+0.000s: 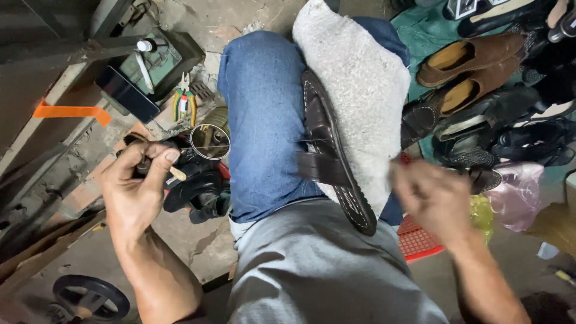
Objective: Hand-stitching the sole of a brown sandal using a needle and thread.
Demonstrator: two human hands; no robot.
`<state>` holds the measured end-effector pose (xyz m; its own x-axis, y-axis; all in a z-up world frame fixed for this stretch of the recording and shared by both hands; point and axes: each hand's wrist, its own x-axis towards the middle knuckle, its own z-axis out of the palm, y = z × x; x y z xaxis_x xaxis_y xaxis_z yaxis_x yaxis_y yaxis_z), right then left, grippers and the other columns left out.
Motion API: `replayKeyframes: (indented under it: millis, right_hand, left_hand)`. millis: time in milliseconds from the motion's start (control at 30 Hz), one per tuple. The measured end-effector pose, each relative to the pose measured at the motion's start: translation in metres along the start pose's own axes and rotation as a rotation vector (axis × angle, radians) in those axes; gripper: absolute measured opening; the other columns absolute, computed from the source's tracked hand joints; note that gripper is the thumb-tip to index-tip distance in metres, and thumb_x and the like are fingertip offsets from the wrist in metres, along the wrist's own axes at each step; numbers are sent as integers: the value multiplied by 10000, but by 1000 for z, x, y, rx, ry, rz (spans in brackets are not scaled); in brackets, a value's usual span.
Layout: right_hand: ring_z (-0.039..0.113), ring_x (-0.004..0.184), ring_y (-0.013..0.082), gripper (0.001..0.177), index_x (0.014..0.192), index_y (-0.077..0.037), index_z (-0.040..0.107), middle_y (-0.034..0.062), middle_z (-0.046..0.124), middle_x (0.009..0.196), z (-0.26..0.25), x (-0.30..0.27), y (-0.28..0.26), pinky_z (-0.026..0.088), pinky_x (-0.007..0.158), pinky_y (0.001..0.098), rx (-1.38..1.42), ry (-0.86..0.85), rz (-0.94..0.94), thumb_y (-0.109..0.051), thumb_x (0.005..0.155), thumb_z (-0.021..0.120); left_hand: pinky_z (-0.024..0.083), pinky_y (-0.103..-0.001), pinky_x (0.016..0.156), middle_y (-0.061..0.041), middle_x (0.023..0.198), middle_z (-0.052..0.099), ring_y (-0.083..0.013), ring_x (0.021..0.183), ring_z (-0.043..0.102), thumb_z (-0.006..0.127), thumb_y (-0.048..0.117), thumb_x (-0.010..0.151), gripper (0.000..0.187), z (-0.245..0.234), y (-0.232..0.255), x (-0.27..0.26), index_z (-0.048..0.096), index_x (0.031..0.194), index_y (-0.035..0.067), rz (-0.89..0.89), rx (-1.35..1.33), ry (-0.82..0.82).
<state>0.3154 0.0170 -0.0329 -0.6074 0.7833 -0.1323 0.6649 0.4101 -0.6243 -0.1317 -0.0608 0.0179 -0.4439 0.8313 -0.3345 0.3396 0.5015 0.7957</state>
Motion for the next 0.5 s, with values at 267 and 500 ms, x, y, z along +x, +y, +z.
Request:
replayKeyframes:
  millis: [267,500]
  right_hand:
    - [502,1407,387,326,539,-29,520,196,558,1387,-51,10,-19,419,1214,524,503,53,106,-25,847,625]
    - [612,488,143,193,732,-40,534,204,712,806,-26,34,-47,580,442,228,1208,99,-164,18,895,448]
  left_hand:
    - [571,-356,963,-166,1361,632,-283,1196,644,663,9,951,304,79,36,3,686,1254,22,450,94,-218]
    - [550,-371,710,-73,1135,754,-288,823,717,684,89,904,404,99,58,5,657,1308,82,505,259,-434]
